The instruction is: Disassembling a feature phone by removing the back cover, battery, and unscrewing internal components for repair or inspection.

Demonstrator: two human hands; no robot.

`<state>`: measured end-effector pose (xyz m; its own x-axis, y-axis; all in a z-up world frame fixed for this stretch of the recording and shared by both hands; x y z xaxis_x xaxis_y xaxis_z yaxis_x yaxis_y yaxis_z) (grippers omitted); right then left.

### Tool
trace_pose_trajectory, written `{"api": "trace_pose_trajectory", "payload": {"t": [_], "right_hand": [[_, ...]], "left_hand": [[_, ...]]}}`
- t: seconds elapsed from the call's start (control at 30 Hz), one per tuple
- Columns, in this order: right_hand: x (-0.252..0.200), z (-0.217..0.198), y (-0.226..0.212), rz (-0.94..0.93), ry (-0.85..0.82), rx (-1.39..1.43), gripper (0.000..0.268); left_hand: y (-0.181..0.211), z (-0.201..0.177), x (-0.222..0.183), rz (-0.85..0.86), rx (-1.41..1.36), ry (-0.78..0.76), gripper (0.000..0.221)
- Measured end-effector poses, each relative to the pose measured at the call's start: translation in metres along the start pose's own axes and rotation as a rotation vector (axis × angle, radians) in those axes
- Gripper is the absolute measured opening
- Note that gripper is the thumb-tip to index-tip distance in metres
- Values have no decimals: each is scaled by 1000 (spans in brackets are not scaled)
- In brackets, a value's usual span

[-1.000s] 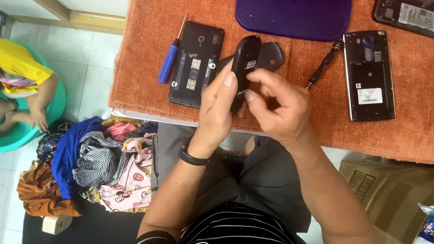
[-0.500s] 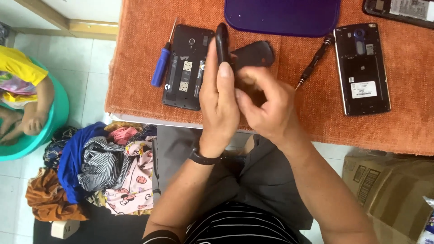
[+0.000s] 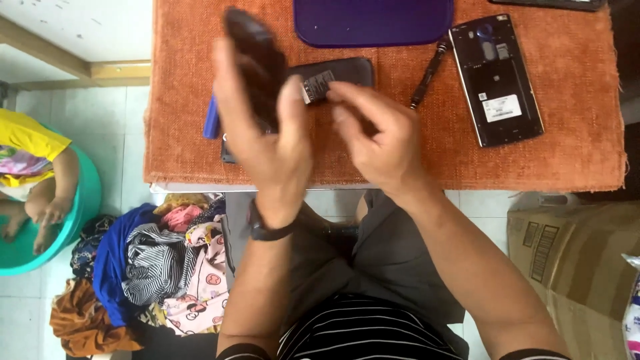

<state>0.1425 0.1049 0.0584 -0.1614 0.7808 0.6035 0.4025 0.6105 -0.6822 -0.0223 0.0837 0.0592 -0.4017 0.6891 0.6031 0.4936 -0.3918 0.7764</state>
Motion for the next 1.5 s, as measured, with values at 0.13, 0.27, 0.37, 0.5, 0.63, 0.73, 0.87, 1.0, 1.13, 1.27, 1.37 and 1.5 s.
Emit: {"api": "trace_pose_trajectory", "payload": {"t": [0.13, 0.27, 0.37, 0.5, 0.63, 0.73, 0.87, 1.0, 1.13, 1.27, 1.37, 1.5], "right_hand": [[-9, -44, 1, -94, 67, -233, 17], [-1, -65, 60, 112, -33, -743, 33], [14, -63, 88, 303, -184, -844, 49], [21, -52, 86, 724, -316, -560, 61], [14, -64, 92, 481, -138, -363, 68], [-2, -82, 85, 634, 0, -86, 72], [-17, -106, 99, 631, 214, 353, 85], [-26, -124, 103, 663, 337, 438, 100], [-22, -125, 82, 580, 258, 251, 85], [-16, -120, 72, 457, 161, 265, 48], [-9, -115, 65, 394, 89, 223, 17], [4, -111, 45, 160, 37, 56, 22]], "left_hand": [[-7, 7, -2, -410, -619, -88, 67], [3, 62, -33, -603, -1062, -507, 48], [-10, 95, -51, -798, -1357, -567, 54], [-24, 103, -66, -921, -1511, -549, 57], [-30, 99, -66, -909, -1579, -512, 52], [-27, 102, -68, -949, -1508, -537, 57], [-24, 99, -65, -938, -1389, -527, 58], [-23, 99, -62, -977, -1057, -512, 70], [-10, 109, -47, -501, -390, -639, 52], [3, 105, -38, -35, 375, -820, 47], [19, 92, -41, 268, 522, -740, 66], [14, 83, -47, 352, 419, -791, 70]]}}
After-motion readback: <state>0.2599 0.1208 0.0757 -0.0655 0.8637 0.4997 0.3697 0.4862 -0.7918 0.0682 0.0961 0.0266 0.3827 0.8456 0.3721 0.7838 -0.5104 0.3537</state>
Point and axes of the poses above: each hand's wrist, its own x-axis towards the middle knuckle, its own z-axis out of the palm, y = z × x, the point moved 10 cm from there along x, towards the middle knuckle, and after that the axes turned 2 degrees about y, right-handed, at the moved point
